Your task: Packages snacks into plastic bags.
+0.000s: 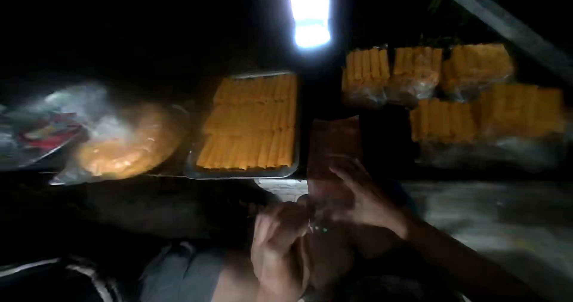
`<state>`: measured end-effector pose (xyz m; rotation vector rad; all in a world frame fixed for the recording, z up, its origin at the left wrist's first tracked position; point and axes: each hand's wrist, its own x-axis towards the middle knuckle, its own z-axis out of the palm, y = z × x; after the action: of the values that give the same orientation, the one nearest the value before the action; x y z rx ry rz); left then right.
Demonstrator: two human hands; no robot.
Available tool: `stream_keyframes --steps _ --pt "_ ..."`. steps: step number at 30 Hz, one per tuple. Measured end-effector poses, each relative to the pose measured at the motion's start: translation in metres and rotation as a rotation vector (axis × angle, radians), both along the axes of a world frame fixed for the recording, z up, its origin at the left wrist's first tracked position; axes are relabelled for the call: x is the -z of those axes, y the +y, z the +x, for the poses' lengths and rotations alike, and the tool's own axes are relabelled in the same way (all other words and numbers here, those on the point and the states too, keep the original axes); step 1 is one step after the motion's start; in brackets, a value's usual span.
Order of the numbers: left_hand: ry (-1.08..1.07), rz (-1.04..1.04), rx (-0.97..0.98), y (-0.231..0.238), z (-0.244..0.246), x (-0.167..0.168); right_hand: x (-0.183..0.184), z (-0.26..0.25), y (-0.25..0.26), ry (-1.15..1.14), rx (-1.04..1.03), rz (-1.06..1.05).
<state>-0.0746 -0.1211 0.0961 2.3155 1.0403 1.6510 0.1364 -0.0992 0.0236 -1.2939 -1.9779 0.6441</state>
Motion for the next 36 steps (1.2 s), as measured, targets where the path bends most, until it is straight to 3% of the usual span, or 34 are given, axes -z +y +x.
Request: stream_keyframes --steps 4,9,11,14,17,21,25,27,32,36 --pt "0.002 -0.086 0.0 0.016 0.011 -0.016 -0.026 -0.009 -0.018 0.586 -0.116 -0.107" --pt "-0.114 -0.03 -0.069 0.056 0.012 -0.024 -0.037 0.016 -0.01 0.807 0.044 -0.469" --pt "-0.133 -0.037 -0.1 0.067 0.014 -0.022 -0.037 0.022 -0.007 0.854 0.14 -0.52" --pt "-0.052 -0.142 -0.206 0.074 0.022 -0.014 -0.041 0.029 -0.006 0.866 0.243 -0.486" --pt "0.098 -0.234 -0.353 0.076 0.029 -0.01 -0.034 0.04 -0.002 0.901 0.214 -0.245" --pt "0.119 -0.178 -0.239 0.061 0.039 -0.007 -0.044 0.047 0.001 0.747 0.382 -0.02" --pt "-0.079 -0.598 0.292 0.041 0.066 -0.001 -0.04 0.037 0.001 0.359 0.236 0.352" --pt "-0.154 -0.674 0.383 0.043 0.074 0.005 -0.039 0.026 -0.002 0.177 0.201 0.405" --pt "-0.056 -0.575 0.219 0.05 0.065 0.018 -0.027 0.032 0.003 0.225 0.231 0.291" --pt "0.039 -0.55 0.074 0.052 0.051 0.028 -0.02 0.041 0.013 0.147 0.299 0.438"
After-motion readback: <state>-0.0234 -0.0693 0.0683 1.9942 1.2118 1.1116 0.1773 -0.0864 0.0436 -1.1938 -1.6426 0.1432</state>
